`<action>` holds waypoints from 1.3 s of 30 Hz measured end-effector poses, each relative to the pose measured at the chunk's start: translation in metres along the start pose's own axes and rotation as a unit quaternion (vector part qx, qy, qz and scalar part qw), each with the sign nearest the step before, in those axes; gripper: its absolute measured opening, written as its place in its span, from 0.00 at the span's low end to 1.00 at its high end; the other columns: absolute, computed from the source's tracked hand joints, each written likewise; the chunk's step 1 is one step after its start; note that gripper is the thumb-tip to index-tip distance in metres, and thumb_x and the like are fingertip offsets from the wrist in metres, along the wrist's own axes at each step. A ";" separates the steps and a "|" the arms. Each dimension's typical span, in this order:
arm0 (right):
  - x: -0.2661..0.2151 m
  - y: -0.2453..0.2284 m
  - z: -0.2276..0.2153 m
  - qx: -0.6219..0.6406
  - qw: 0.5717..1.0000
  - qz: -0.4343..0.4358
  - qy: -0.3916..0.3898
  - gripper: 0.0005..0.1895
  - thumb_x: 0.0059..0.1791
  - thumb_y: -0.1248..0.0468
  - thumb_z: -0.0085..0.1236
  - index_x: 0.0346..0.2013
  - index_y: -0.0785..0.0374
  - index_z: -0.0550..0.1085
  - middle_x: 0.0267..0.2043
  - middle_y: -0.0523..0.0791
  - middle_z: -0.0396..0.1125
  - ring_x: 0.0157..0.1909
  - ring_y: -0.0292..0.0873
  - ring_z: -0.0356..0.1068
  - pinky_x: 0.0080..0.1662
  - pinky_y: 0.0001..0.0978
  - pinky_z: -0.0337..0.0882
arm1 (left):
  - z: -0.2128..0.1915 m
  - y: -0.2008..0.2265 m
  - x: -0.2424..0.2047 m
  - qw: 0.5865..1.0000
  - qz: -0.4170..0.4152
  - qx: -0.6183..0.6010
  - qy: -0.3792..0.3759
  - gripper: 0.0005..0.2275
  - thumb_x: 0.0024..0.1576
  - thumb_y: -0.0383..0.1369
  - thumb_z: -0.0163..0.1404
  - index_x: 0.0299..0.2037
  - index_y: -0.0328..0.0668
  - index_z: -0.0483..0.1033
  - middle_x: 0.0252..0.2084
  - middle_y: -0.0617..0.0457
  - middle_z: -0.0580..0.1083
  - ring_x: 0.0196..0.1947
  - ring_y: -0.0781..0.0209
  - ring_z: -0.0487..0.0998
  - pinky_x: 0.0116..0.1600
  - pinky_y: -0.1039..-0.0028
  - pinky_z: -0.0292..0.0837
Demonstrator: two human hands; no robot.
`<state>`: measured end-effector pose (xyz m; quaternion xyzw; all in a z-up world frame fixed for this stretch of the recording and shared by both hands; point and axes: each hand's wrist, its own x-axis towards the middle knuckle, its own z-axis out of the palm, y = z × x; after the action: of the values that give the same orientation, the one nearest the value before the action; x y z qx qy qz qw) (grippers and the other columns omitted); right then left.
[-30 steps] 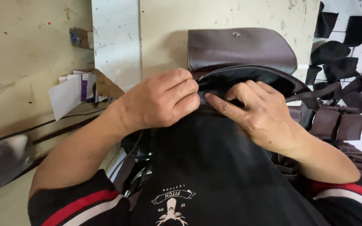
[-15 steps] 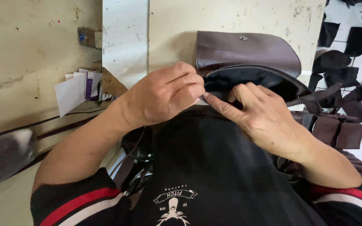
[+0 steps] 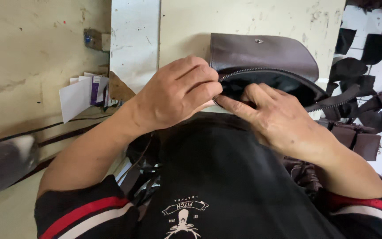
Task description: The person holds a brown leather pouch and repeatedly opens and closes its zipper while inspecting the interior lining and edges. The person rotates the pouch to view different angles and continues to manipulate the zipper throughout the clip.
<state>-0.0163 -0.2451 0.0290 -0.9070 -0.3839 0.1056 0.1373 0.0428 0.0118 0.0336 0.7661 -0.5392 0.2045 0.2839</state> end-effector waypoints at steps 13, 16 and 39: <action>0.013 0.030 -0.042 0.154 0.979 -0.028 0.134 0.09 0.56 0.72 0.52 0.49 0.70 0.75 0.44 0.50 0.70 0.44 0.50 0.71 0.47 0.37 0.70 | 0.022 -0.031 0.005 0.983 -0.096 -0.157 -0.019 0.08 0.60 0.30 0.64 0.35 0.35 0.77 0.35 0.50 0.66 0.38 0.52 0.65 0.42 0.67 0.65; 0.015 0.040 -0.050 0.218 0.967 0.013 0.133 0.05 0.55 0.72 0.56 0.45 0.69 0.77 0.40 0.48 0.70 0.41 0.46 0.71 0.45 0.33 0.70 | 0.027 -0.037 0.015 0.974 -0.115 -0.195 -0.032 0.09 0.61 0.33 0.62 0.39 0.36 0.76 0.38 0.49 0.65 0.40 0.53 0.66 0.51 0.64 0.64; -0.011 0.122 -0.041 0.110 0.990 0.030 0.079 0.13 0.52 0.52 0.61 0.36 0.58 0.78 0.36 0.41 0.70 0.46 0.44 0.63 0.54 0.40 0.56 | 0.021 -0.060 0.020 0.925 -0.282 -0.229 -0.111 0.05 0.62 0.35 0.58 0.36 0.47 0.80 0.38 0.59 0.70 0.45 0.59 0.64 0.51 0.68 0.59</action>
<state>0.0698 -0.3418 0.0286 -0.9029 -0.3308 0.0797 0.2628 0.1060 -0.0003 0.0170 0.8183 -0.3614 -0.0991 0.4358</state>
